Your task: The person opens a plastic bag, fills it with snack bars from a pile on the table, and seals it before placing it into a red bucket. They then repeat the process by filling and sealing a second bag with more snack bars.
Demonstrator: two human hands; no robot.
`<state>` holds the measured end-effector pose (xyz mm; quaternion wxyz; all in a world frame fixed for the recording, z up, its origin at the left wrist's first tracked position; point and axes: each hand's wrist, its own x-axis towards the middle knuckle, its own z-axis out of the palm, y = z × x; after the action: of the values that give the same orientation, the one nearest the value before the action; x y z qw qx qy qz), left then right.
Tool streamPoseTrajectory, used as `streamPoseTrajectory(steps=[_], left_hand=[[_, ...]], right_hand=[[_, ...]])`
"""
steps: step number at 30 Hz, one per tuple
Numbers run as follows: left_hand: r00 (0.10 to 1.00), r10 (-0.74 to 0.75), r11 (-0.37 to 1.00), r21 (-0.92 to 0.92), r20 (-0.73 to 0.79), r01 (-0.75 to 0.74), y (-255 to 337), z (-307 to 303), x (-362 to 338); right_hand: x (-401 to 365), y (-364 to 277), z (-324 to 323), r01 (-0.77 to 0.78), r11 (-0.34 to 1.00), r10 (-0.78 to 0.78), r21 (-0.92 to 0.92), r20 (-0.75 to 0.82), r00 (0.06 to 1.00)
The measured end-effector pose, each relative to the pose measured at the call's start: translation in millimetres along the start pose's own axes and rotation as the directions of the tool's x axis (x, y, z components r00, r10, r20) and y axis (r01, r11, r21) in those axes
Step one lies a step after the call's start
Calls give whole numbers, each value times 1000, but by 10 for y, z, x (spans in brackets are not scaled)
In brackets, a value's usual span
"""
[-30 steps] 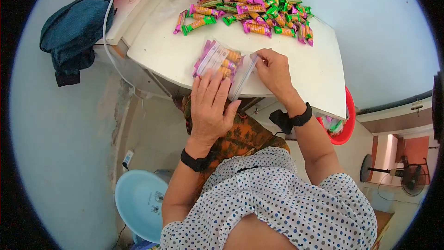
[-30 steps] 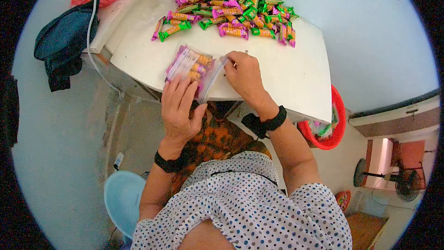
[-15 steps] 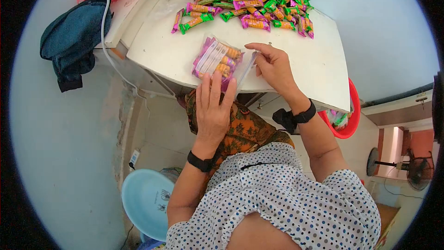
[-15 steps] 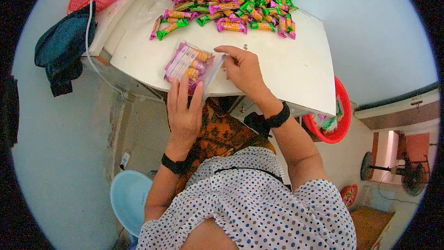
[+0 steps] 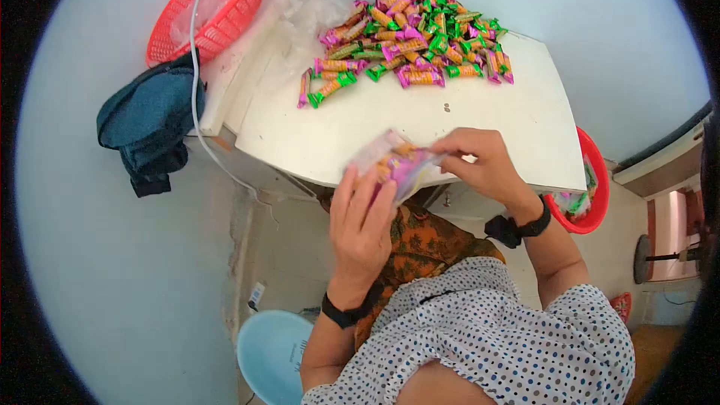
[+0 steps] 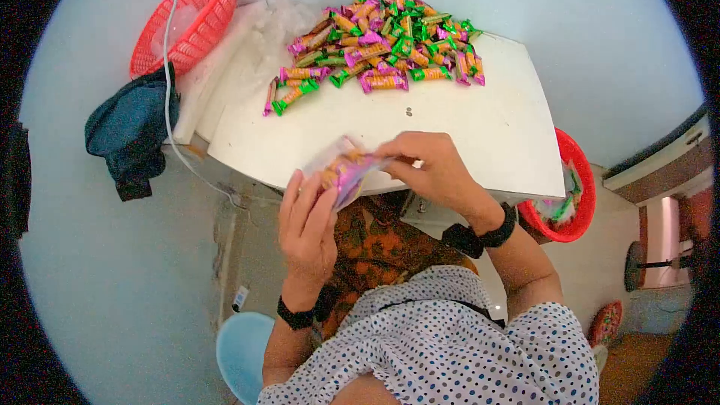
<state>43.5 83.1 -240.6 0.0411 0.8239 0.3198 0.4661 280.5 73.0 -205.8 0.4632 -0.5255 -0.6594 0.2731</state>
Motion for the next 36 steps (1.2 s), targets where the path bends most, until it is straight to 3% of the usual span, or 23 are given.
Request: streamPoseTrajectory(steps=[3,7,10,13,14,15,20,25,28,31,36], left_hand=[[995,-84,964,-247,49,93,188,-316,136],[960,-248,808,-518,132,281,146,-480,25],[866,-415,764,-409,280,499,101,-396,-190],[724,-553,651,-328,412,684,-7,-260,-496],[706,-567,618,-348,424,705,-5,-250,-554],[694,-578,589,-369,429,719,12,-237,-590],[646,-600,464,-452,472,761,-21,-273,-574],[581,-568,302,-509,584,806,-85,-353,-515],[604,-567,315,-530,560,787,-156,-346,-586],[578,-625,415,-403,524,815,-97,-378,-506],[779,-492,707,-344,388,618,-38,-301,-327]], right_hand=[[-29,-278,-161,259,951,-259,-169,24,966],[-134,-494,-283,190,982,-188,-2,137,973],[-217,-190,-125,169,980,-186,104,182,966],[-436,99,96,-248,936,181,249,262,948],[-500,212,162,-274,932,209,238,267,941],[-554,257,229,-347,857,259,381,263,929],[-571,378,320,-300,879,226,371,229,947],[-512,298,413,-320,804,250,501,203,947],[-512,279,417,-307,796,234,522,202,951],[-507,260,406,-282,821,218,497,183,959],[-488,206,373,-296,832,227,470,198,954]])
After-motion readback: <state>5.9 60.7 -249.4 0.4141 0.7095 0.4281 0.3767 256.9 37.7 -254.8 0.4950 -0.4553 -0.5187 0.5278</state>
